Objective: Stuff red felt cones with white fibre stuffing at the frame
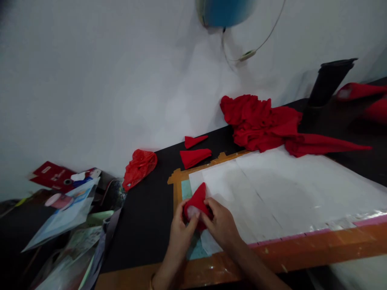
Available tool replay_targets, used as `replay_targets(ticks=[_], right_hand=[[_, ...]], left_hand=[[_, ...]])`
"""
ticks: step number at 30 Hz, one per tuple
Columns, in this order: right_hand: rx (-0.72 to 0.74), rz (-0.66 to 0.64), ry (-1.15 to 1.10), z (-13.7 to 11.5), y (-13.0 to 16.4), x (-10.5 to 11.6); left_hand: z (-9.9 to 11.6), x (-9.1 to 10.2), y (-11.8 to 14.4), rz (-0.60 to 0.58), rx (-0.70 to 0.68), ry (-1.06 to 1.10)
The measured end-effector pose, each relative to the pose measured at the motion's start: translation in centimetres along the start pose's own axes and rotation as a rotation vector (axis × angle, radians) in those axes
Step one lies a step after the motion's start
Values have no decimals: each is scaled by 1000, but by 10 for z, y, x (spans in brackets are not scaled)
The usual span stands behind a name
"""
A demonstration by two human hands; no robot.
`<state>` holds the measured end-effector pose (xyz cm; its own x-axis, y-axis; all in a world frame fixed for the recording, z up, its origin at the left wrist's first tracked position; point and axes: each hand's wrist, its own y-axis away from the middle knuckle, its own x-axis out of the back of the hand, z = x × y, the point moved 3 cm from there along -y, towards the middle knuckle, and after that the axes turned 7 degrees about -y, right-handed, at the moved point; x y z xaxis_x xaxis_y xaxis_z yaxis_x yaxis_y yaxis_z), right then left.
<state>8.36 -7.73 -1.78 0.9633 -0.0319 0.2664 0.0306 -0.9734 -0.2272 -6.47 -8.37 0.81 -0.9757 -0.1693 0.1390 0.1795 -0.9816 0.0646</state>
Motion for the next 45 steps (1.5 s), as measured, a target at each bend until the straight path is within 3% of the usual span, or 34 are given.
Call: replay_targets(ticks=[6, 9, 13, 20, 26, 29, 32, 35, 39, 45], right_hand=[[-6, -62, 63, 16, 18, -1], [-66, -43, 58, 18, 17, 3], [-111, -127, 106, 16, 8, 3], [-128, -162, -180, 11, 1, 2], [-195, -173, 201, 13, 1, 6], [-183, -217, 259, 13, 3, 15], [-120, -207, 159, 12, 8, 28], [-78, -183, 114, 12, 8, 32], [54, -169, 146, 9, 1, 17], [33, 13, 5, 2, -1, 17]], left_hand=[[1, 1, -8, -23, -48, -251], [3, -4, -3, -53, -71, -291], [5, -12, 7, -87, -95, -294], [-3, -5, -2, -102, -24, -202], [-3, 2, -13, -91, -98, -322], [-4, 7, -7, -173, -121, -370], [-7, 17, -2, -204, -70, -285], [-13, 25, -3, -117, 20, -172], [-18, 14, -5, -122, 130, -25], [-6, -1, -3, 28, 279, 353]])
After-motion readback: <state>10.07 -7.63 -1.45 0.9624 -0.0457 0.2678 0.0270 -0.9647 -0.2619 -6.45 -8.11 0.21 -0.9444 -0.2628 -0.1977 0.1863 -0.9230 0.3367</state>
